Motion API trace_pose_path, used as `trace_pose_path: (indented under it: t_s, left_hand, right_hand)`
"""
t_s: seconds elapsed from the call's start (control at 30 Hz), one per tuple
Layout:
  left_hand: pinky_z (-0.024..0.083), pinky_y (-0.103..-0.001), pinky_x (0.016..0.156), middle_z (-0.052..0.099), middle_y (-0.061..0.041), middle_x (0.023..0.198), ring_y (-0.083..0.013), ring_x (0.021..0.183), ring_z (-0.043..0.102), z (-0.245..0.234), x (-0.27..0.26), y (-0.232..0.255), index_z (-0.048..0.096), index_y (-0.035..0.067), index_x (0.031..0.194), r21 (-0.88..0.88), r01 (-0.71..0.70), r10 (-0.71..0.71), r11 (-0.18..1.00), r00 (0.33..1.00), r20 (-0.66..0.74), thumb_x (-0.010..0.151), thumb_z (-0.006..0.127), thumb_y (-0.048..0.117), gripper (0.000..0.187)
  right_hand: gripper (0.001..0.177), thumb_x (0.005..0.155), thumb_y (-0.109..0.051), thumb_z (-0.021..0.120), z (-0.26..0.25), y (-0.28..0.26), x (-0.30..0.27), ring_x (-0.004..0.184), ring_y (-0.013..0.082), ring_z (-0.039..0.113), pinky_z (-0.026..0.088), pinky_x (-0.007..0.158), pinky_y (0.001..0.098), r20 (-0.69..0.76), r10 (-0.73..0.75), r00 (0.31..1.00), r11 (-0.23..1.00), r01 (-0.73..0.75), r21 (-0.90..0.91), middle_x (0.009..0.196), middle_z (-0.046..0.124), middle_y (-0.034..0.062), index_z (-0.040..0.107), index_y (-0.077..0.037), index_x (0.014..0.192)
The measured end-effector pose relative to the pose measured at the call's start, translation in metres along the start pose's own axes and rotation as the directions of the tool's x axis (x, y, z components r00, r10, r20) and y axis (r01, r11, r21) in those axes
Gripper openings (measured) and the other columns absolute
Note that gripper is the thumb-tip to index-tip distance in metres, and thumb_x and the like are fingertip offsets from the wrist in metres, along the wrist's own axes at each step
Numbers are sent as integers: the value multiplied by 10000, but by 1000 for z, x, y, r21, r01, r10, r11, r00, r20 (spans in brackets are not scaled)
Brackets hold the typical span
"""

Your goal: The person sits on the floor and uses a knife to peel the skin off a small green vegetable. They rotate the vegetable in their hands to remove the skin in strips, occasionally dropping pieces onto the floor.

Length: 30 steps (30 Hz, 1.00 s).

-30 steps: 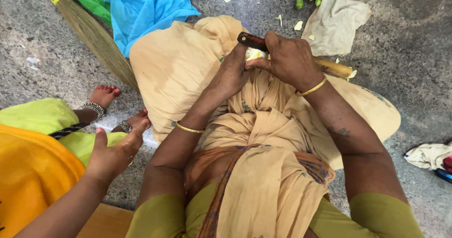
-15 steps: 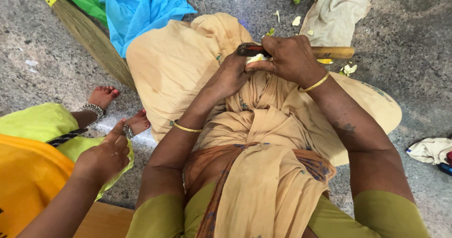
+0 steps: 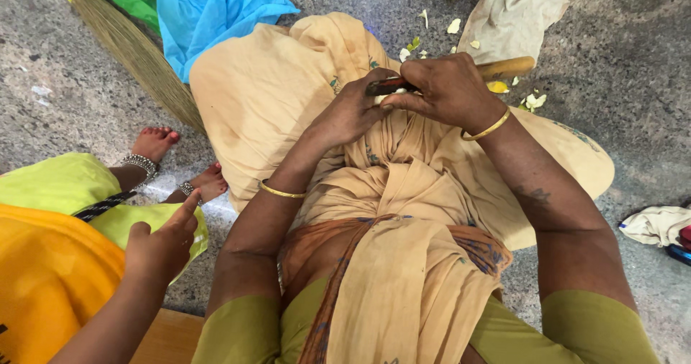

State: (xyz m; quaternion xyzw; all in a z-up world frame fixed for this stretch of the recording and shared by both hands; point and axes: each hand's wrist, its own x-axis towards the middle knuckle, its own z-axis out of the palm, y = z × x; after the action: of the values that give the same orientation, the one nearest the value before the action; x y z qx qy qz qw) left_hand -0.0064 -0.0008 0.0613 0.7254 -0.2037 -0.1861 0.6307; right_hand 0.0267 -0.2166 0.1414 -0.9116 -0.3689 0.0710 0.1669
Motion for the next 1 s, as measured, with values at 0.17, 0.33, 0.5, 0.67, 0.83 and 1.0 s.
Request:
trace_pose_path:
  t_s: [0.17, 0.33, 0.5, 0.67, 0.83, 1.0]
  left_hand:
    - [556, -398, 938, 732, -158, 1175, -280, 1097, 725, -3, 1, -2, 532, 62, 1351, 28, 111, -113, 993, 991, 68, 906, 699, 83, 476]
    - [537, -411, 935, 719, -180, 1147, -312, 1092, 701, -1, 5, -17, 564, 35, 1303, 30, -19, 17, 999, 998, 61, 843, 705, 61, 482]
    - [549, -391, 900, 718, -171, 1079, -297, 1034, 721, 2, 8, -10, 572, 27, 1259, 3, 66, -66, 998, 998, 15, 822, 700, 61, 457]
    - [555, -391, 910, 723, -161, 1109, -294, 1061, 725, 5, 7, 9, 549, 33, 1305, -17, -58, 56, 998, 990, -130, 894, 711, 81, 445]
    - [561, -397, 953, 685, -168, 1196, -319, 1127, 706, 1, 5, 26, 506, 55, 1363, 104, -44, 64, 994, 977, -203, 936, 698, 69, 468]
    - [536, -423, 1031, 603, -191, 1354, -367, 1258, 630, 5, 3, 27, 475, 50, 1427, 235, -163, 215, 958, 953, -216, 884, 715, -1, 596]
  right_hand:
    - [469, 919, -561, 731, -1, -1, -1, 601, 252, 638, 440, 509, 406, -39, -67, 997, 997, 65, -39, 726, 620, 40, 617, -111, 852]
    - [468, 907, -544, 775, -1, 0, -2, 581, 195, 612, 432, 502, 351, -135, -233, 963, 953, 199, -230, 723, 578, -8, 564, -143, 792]
    - [489, 924, -534, 800, -4, -2, -4, 569, 172, 601, 431, 504, 343, -224, -296, 929, 910, 204, -361, 722, 556, -16, 535, -163, 749]
    - [416, 928, -439, 839, -6, 0, -6, 674, 206, 615, 460, 603, 347, -269, -206, 941, 968, 156, -197, 814, 571, 23, 583, -118, 863]
    - [427, 887, -307, 948, -22, 17, -14, 602, 149, 491, 397, 538, 299, -238, 212, 948, 901, -95, 424, 759, 547, 50, 614, -41, 887]
    - [279, 905, -170, 902, -38, 6, -18, 777, 176, 617, 485, 666, 319, -215, 140, 967, 873, -18, 487, 955, 667, 60, 703, -20, 1029]
